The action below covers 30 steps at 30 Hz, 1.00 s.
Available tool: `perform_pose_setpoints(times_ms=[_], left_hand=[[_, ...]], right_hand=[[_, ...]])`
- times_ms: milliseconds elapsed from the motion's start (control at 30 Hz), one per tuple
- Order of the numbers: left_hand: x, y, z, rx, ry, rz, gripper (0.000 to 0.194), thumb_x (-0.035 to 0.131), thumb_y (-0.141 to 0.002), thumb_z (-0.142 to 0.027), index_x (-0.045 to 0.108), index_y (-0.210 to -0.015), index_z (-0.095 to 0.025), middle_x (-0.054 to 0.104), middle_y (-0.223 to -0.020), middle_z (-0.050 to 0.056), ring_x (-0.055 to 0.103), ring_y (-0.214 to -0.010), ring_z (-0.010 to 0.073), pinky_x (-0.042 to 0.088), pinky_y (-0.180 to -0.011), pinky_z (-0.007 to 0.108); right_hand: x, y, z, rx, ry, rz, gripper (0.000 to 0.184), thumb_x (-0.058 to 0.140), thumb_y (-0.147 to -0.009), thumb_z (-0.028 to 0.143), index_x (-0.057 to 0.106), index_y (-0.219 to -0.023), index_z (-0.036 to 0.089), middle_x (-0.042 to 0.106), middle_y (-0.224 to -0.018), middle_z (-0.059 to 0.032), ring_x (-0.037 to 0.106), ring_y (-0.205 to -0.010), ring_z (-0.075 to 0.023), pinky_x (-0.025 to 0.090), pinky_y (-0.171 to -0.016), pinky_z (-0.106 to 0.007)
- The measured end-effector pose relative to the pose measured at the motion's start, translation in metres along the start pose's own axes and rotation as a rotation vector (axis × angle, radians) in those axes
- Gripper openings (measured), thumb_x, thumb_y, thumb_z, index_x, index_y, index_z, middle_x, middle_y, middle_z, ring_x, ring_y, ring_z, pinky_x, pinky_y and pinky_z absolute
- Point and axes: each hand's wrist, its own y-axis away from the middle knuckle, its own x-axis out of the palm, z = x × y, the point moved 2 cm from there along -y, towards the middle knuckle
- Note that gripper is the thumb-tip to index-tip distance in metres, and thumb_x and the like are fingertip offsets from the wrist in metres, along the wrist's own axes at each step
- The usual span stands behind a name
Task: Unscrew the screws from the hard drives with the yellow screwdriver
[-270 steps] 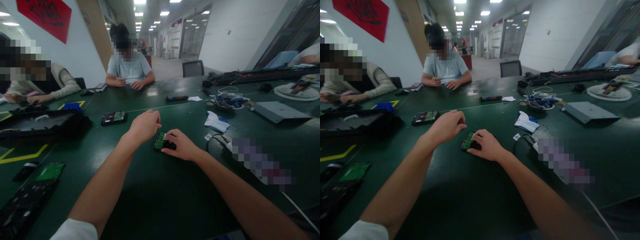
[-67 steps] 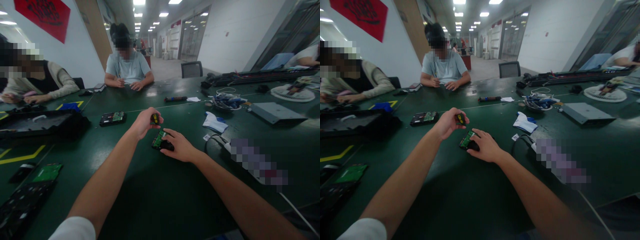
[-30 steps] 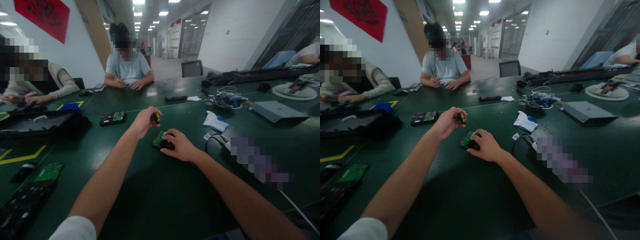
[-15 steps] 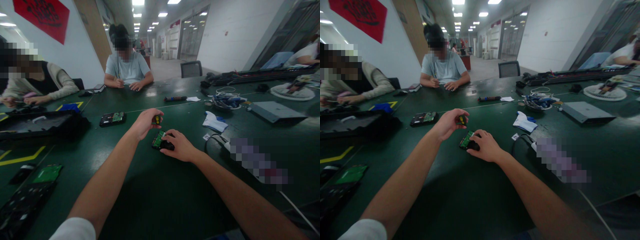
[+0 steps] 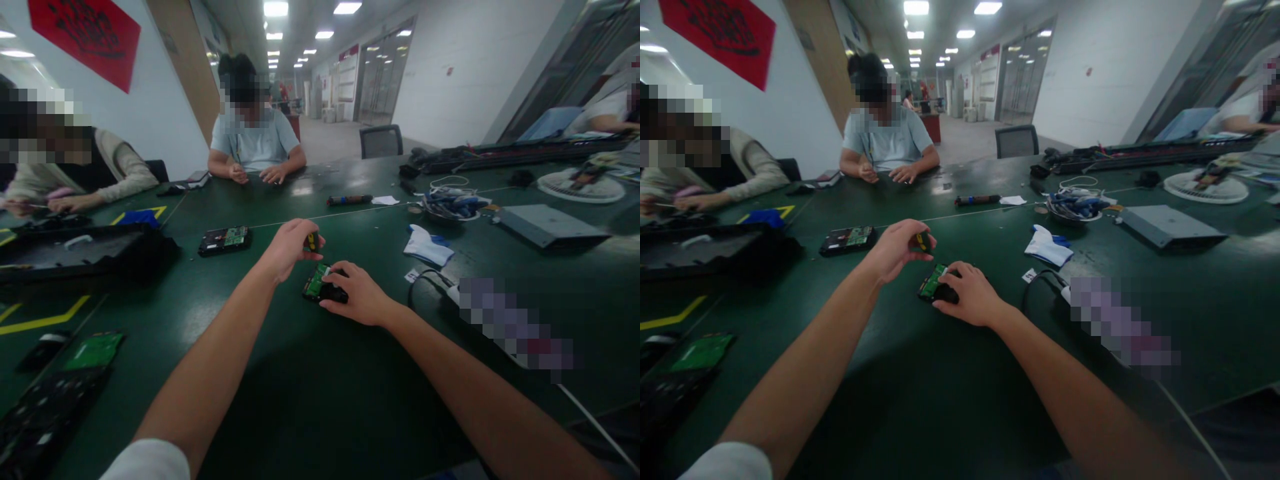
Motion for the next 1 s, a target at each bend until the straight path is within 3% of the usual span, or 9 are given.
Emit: perform_pose_setpoints(times_ms=[133,333,433,533,667,767,900,1000], left_hand=[[-0.0010,-0.0033,0.0035,-0.113,0.128,0.017,0.013,0.059,-0.081,-0.028,0.064,-0.079,-0.016,0.068,-0.077,0.008,0.067,-0.075,0.0194,0.057,-0.061,0.030],[-0.0015,-0.0007,0.0001,0.040,-0.057,0.038,0.019,0.063,-0.080,-0.030,0.073,-0.080,-0.014,0.067,-0.082,0.008,0.062,-0.075,0.0163,0.048,-0.056,0.023],[0.0020,0.0014,0.0019,-0.062,0.025,0.110,0.018,0.063,-0.082,-0.030,0.070,-0.087,-0.015,0.069,-0.079,0.008,0.064,-0.073,0.0175,0.048,-0.055,0.024],[0.0035,0.0003,0.0046,-0.119,0.108,0.089,0.012,0.062,-0.082,-0.028,0.063,-0.083,-0.016,0.070,-0.077,0.009,0.066,-0.072,0.0184,0.051,-0.057,0.026],[0.0020,-0.0020,0.0049,0.003,0.024,0.055,0.012,0.062,-0.083,-0.027,0.065,-0.078,-0.016,0.066,-0.078,0.007,0.064,-0.074,0.0175,0.051,-0.057,0.026],[0.0019,-0.0001,0.0031,0.074,-0.097,0.097,0.017,0.061,-0.084,-0.028,0.069,-0.077,-0.014,0.065,-0.079,0.007,0.061,-0.074,0.0154,0.046,-0.055,0.023],[0.0047,0.0038,0.0024,-0.009,-0.065,0.164,0.012,0.065,-0.082,-0.028,0.065,-0.082,-0.016,0.069,-0.078,0.008,0.065,-0.075,0.0181,0.050,-0.058,0.026],[0.0050,0.0034,0.0033,-0.059,0.018,0.141,0.012,0.064,-0.082,-0.028,0.060,-0.081,-0.017,0.069,-0.078,0.008,0.067,-0.077,0.0195,0.055,-0.064,0.030]], right_hand=[[-0.0003,0.0000,-0.0003,-0.008,-0.001,0.001,0.050,0.075,-0.091,0.051,0.068,-0.130,0.020,0.057,-0.136,-0.0167,0.057,-0.126,-0.0355,0.049,-0.106,-0.057],[-0.0014,-0.0001,0.0005,0.005,0.001,0.011,0.049,0.075,-0.091,0.050,0.068,-0.130,0.021,0.057,-0.137,-0.0167,0.057,-0.126,-0.0358,0.049,-0.106,-0.057],[-0.0010,0.0001,0.0004,-0.005,0.009,0.000,0.048,0.076,-0.091,0.048,0.068,-0.129,0.021,0.058,-0.137,-0.0164,0.057,-0.126,-0.0358,0.049,-0.106,-0.057],[-0.0006,0.0001,0.0001,-0.015,0.007,-0.005,0.048,0.076,-0.090,0.049,0.068,-0.129,0.022,0.058,-0.136,-0.0160,0.057,-0.125,-0.0354,0.049,-0.106,-0.057],[-0.0014,0.0001,0.0010,-0.001,0.001,0.004,0.048,0.075,-0.091,0.050,0.068,-0.129,0.023,0.057,-0.137,-0.0159,0.057,-0.126,-0.0354,0.049,-0.107,-0.058],[-0.0022,0.0000,0.0020,0.007,0.002,0.015,0.048,0.075,-0.091,0.050,0.067,-0.130,0.022,0.057,-0.137,-0.0162,0.057,-0.127,-0.0355,0.048,-0.107,-0.057],[-0.0017,-0.0002,0.0021,-0.010,0.015,0.010,0.048,0.074,-0.092,0.050,0.067,-0.129,0.022,0.057,-0.136,-0.0161,0.057,-0.125,-0.0354,0.048,-0.107,-0.057],[-0.0010,-0.0003,0.0014,-0.018,0.010,-0.006,0.047,0.075,-0.091,0.050,0.067,-0.128,0.023,0.058,-0.135,-0.0154,0.058,-0.124,-0.0352,0.049,-0.105,-0.057]])
